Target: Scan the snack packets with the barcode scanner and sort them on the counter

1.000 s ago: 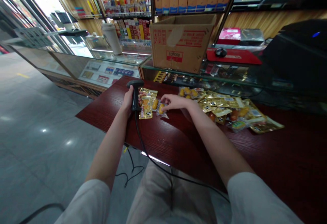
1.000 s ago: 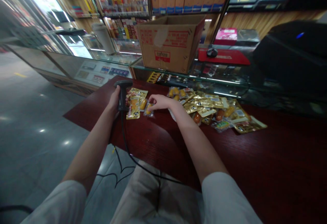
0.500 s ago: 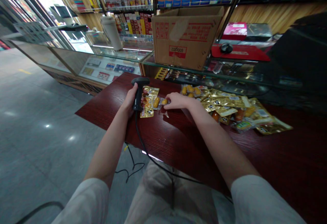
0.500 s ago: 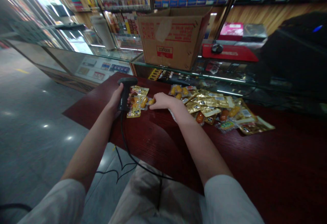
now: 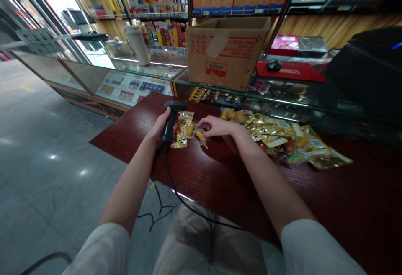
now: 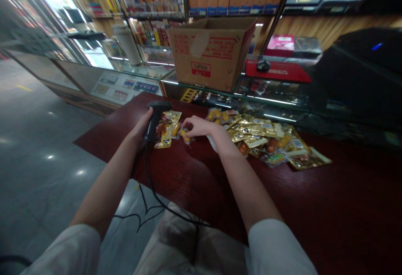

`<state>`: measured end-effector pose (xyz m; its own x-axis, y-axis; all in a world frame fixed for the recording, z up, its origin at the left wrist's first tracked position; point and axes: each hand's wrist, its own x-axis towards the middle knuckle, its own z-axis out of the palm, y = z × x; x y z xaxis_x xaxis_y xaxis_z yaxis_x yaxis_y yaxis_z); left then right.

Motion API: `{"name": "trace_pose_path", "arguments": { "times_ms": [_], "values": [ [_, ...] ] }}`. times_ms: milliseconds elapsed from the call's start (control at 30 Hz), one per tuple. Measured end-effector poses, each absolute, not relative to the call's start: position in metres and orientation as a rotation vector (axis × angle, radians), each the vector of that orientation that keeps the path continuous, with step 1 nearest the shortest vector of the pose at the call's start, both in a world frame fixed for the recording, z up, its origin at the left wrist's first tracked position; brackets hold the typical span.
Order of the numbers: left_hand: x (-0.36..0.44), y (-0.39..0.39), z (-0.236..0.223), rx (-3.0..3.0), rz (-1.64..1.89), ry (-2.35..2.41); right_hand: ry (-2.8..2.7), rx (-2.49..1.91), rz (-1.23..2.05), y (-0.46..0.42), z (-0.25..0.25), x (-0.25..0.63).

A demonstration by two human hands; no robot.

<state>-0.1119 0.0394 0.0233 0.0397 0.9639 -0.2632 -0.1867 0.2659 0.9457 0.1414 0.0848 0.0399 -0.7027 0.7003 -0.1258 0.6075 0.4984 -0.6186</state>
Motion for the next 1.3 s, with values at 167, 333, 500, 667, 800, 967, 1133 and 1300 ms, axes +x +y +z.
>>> {"name": "trace_pose_path", "arguments": {
  "times_ms": [167, 333, 500, 667, 800, 967, 1133, 1300],
  "values": [
    [-0.112, 0.040, 0.023, 0.847, 1.071, 1.186, -2.809, -1.277, 0.792, 0.072, 0.042, 0.132],
    [-0.111, 0.042, 0.022, 0.878, 1.101, 1.199, -2.618, -1.346, 0.864, 0.077, 0.037, 0.132],
    [-0.111, 0.040, 0.022, 0.861, 1.014, 1.190, -1.955, -1.360, 1.535, 0.089, 0.032, 0.145],
    [-0.111, 0.038, 0.019, 0.902, 0.989, 1.171, -1.368, -1.169, 1.990, 0.094, 0.035, 0.160],
    [-0.111, 0.039, 0.019, 0.927, 0.950, 1.136, -1.154, -1.175, 2.054, 0.097, 0.036, 0.161],
    [-0.106, 0.034, 0.021, 0.951, 0.895, 1.044, -1.097, -1.226, 2.000, 0.097, 0.033, 0.154],
    [-0.102, 0.027, 0.024, 1.080, 0.835, 0.899, -1.100, -1.290, 1.927, 0.097, 0.032, 0.150],
    [-0.101, 0.029, 0.023, 1.160, 0.836, 0.829, -1.089, -1.315, 1.890, 0.093, 0.036, 0.148]
  ]
}}
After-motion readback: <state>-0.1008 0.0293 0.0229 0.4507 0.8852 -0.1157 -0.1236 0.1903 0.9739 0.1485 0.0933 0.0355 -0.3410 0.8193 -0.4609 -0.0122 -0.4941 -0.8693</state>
